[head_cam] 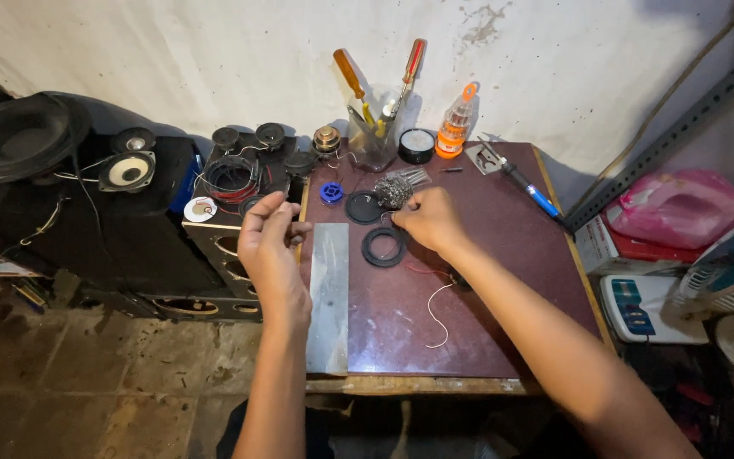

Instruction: Soldering wires to a small speaker component on a repair bench.

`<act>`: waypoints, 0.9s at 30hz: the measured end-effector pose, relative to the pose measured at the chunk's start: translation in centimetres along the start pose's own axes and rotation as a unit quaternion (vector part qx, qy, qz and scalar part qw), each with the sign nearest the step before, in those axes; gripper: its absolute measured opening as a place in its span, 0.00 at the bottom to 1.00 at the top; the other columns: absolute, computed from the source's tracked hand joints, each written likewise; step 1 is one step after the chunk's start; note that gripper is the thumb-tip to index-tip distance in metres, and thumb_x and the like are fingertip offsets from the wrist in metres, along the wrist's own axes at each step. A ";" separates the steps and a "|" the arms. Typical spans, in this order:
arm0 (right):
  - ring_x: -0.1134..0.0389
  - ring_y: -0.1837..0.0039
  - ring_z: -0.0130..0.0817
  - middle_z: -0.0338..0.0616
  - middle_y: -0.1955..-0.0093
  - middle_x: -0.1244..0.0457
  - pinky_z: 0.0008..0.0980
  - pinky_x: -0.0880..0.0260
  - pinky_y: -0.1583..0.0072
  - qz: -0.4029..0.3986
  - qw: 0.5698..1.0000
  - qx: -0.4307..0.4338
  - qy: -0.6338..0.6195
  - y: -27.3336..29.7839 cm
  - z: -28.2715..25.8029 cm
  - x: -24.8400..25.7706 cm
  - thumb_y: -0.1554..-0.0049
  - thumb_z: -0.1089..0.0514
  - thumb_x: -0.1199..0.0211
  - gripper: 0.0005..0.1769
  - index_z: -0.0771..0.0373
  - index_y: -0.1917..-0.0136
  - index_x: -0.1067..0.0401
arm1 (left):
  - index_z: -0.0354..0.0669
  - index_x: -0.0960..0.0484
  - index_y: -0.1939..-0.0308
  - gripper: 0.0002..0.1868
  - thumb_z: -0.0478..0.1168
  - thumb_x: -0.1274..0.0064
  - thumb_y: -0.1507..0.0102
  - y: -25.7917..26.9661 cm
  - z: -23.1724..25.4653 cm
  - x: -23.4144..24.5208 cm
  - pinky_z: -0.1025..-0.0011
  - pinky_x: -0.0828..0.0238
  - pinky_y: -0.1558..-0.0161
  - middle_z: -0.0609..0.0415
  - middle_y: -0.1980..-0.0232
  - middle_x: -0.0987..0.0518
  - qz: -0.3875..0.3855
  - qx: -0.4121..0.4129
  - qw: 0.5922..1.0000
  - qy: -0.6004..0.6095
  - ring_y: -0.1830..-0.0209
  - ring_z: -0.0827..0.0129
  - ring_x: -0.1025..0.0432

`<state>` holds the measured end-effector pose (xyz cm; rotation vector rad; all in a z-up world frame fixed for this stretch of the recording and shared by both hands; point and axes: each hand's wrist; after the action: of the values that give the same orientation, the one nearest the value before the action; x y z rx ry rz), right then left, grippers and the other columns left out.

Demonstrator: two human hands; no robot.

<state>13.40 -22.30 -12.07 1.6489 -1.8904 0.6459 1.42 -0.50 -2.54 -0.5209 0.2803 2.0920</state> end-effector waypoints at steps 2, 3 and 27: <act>0.29 0.63 0.37 0.40 0.72 0.34 0.32 0.32 0.58 0.002 0.998 0.010 -0.055 0.2 -0.2 0.6 0.57 0.49 0.26 0.09 0.53 0.69 0.21 | 0.39 0.22 0.49 0.11 0.35 0.48 0.35 0.1 0.2 -0.1 0.83 0.37 0.68 0.53 0.63 0.20 -0.007 0.001 1.000 -0.008 0.73 0.75 0.25; 0.32 0.65 0.31 0.38 0.72 0.34 0.30 0.33 0.60 0.003 0.994 0.018 -0.111 0.3 -0.3 1.0 0.58 0.49 0.24 0.09 0.52 0.67 0.20 | 0.40 0.22 0.49 0.11 0.35 0.48 0.35 0.2 0.3 -0.2 0.83 0.37 0.69 0.54 0.62 0.20 -0.015 0.003 1.000 -0.017 0.73 0.76 0.25; 0.26 0.63 0.43 0.43 0.68 0.30 0.37 0.25 0.55 0.031 0.931 0.350 -0.096 13.8 -4.1 10.7 0.46 0.65 0.32 0.05 0.57 0.57 0.20 | 0.50 0.12 0.62 0.07 0.32 0.42 0.38 7.1 -1.0 -2.7 0.62 0.23 0.57 0.53 0.68 0.18 -0.292 -0.282 0.857 -0.318 0.63 0.52 0.20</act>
<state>-0.97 -25.55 -1.84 2.1454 -1.9781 1.3468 -3.02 -6.81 -2.18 -0.1727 -0.8096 1.5931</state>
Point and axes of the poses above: each hand's wrist, its own y-axis away from the middle knuckle, its own x-axis out of the back of the hand, z = x × y
